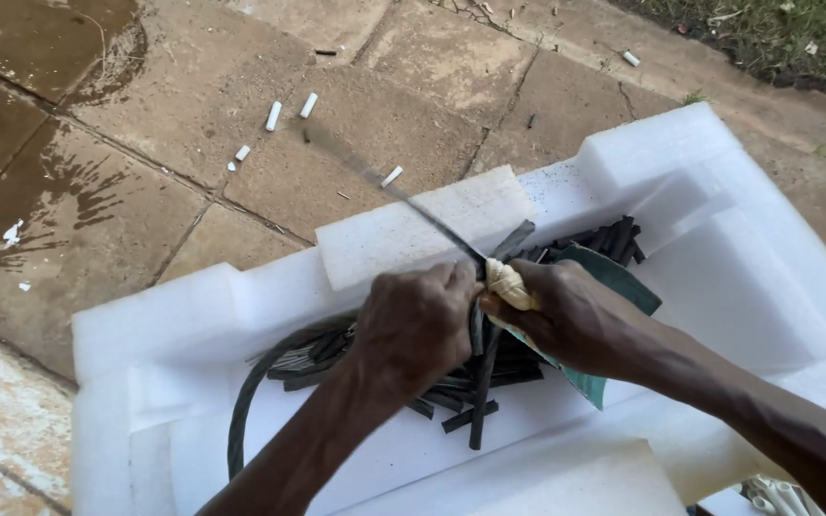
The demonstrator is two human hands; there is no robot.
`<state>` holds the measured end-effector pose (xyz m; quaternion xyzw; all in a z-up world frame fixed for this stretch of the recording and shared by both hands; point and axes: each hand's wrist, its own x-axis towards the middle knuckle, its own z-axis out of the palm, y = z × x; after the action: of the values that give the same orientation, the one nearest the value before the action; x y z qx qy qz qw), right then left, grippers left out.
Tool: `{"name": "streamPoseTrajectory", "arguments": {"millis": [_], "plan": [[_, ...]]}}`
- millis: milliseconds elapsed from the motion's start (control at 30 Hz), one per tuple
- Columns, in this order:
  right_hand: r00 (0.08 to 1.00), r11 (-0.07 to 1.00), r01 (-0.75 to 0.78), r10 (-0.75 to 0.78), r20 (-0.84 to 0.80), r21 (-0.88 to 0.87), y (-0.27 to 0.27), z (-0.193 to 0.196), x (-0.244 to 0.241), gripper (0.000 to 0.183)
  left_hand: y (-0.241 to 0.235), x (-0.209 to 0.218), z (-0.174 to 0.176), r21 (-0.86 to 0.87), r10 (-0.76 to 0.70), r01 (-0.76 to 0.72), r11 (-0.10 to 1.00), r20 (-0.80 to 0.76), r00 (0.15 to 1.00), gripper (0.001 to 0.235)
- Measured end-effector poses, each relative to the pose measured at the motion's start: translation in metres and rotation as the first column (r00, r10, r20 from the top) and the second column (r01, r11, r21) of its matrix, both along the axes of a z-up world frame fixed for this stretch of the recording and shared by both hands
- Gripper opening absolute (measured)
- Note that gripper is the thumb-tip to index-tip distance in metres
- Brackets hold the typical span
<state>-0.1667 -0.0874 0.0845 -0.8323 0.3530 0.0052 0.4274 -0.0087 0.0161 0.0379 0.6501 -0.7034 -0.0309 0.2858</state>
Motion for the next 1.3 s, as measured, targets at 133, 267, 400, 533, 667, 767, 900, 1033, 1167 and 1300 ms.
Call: {"name": "streamPoseTrajectory", "arguments": {"millis": [133,267,400,533,667,767,900,1033,1167,1300], "plan": [[0.998,0.998,0.008,-0.004,0.069,-0.07,0.007,0.001,-0.008,0.012,0.004,0.021,0.022,-0.019,-0.005,0.003,1.0,-0.112,0.994,0.02],[0.995,1.0,0.03,-0.028,0.095,-0.009,0.003,-0.021,-0.017,0.016,-0.002,0.022,0.026,-0.053,0.07,-0.072,0.996,-0.032,0.997,0.021],[0.995,0.994,0.063,-0.055,0.085,-0.092,0.006,-0.01,0.001,0.016,0.003,0.015,0.033,-0.031,0.019,-0.022,0.999,-0.072,0.997,0.022],[0.993,0.998,0.021,-0.015,0.114,-0.053,0.012,-0.01,-0.009,0.011,-0.002,0.04,0.02,-0.063,0.037,-0.036,0.997,0.012,0.999,0.012],[0.995,0.999,0.038,-0.034,0.097,-0.035,0.014,-0.01,-0.009,0.012,0.005,0.011,0.023,-0.056,0.1,-0.1,0.993,-0.011,0.995,0.019],[0.994,0.997,0.037,-0.03,0.108,-0.071,0.011,-0.009,-0.006,0.013,0.002,0.003,0.032,-0.039,0.064,-0.067,0.997,-0.073,0.995,0.019],[0.985,0.994,0.094,-0.1,0.141,0.049,0.014,-0.026,-0.02,0.014,-0.001,0.05,0.029,-0.119,0.118,-0.139,0.983,-0.172,0.978,0.02],[0.98,0.992,0.111,-0.12,0.159,0.066,0.008,-0.013,-0.005,0.013,-0.004,0.029,0.036,-0.143,0.126,-0.131,0.981,-0.045,0.991,0.021],[0.977,0.994,0.09,-0.099,0.188,0.056,0.009,-0.014,0.003,0.015,0.004,0.013,0.026,-0.123,0.049,-0.055,0.991,-0.049,0.998,0.017],[0.986,0.997,0.047,-0.057,0.154,0.065,0.013,-0.012,-0.013,0.015,0.008,0.005,0.039,-0.059,0.01,-0.022,0.998,-0.209,0.978,0.021]]}}
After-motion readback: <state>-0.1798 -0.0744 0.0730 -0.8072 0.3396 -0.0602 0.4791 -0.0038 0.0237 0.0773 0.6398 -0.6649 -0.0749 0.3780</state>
